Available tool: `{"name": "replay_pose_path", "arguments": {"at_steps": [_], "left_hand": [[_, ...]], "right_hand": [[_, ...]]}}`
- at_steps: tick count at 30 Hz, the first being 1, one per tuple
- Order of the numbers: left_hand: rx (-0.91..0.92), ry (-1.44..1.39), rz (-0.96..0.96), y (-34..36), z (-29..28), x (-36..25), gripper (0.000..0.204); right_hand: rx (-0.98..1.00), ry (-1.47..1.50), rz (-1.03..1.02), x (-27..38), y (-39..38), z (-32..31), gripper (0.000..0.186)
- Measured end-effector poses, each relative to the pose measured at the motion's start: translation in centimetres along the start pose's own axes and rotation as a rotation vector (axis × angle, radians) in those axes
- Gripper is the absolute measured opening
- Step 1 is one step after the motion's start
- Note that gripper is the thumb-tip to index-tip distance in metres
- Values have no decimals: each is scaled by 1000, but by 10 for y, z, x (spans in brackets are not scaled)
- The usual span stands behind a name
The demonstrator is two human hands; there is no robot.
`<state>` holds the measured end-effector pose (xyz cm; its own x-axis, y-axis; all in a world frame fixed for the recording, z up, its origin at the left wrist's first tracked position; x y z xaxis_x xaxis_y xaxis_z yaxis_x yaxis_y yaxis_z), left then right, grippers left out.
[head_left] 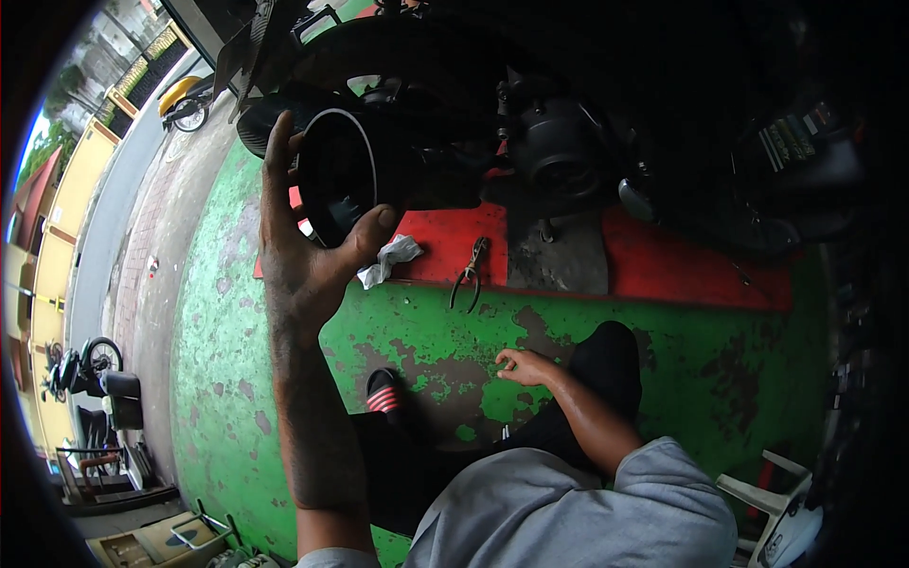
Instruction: Changing the motorcycle engine oil, including opening the fill cap and pouring new oil through a funnel.
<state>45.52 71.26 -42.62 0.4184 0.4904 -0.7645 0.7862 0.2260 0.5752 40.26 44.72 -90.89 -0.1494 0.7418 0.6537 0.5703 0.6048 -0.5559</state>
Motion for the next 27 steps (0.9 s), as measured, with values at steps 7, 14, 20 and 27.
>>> {"name": "replay_pose_path", "arguments": {"at_steps": [7, 14, 20, 27], "left_hand": [[3, -64, -27, 2, -2, 9, 112], [21, -46, -69, 4, -6, 7, 114], [21, -115, -91, 2, -8, 7, 115], [52, -32, -51, 2, -11, 6, 115]], "right_hand": [[-255, 232, -57, 26, 4, -43, 35], [-440, 978, -150, 135, -10, -177, 36], [-447, 1309, -280, 190, 15, -228, 46], [-378, 1660, -309, 197, 50, -233, 39]]}}
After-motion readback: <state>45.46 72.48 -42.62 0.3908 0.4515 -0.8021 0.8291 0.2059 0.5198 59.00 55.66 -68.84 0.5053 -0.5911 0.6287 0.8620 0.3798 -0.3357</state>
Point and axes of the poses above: each hand's wrist, its own y-axis towards the middle knuckle, its own z-axis out of the palm, x = y × z, the point moved 9 cm from there along y, towards the middle knuckle, and after that the axes turned 13 degrees about -y, right-handed, at the moved point
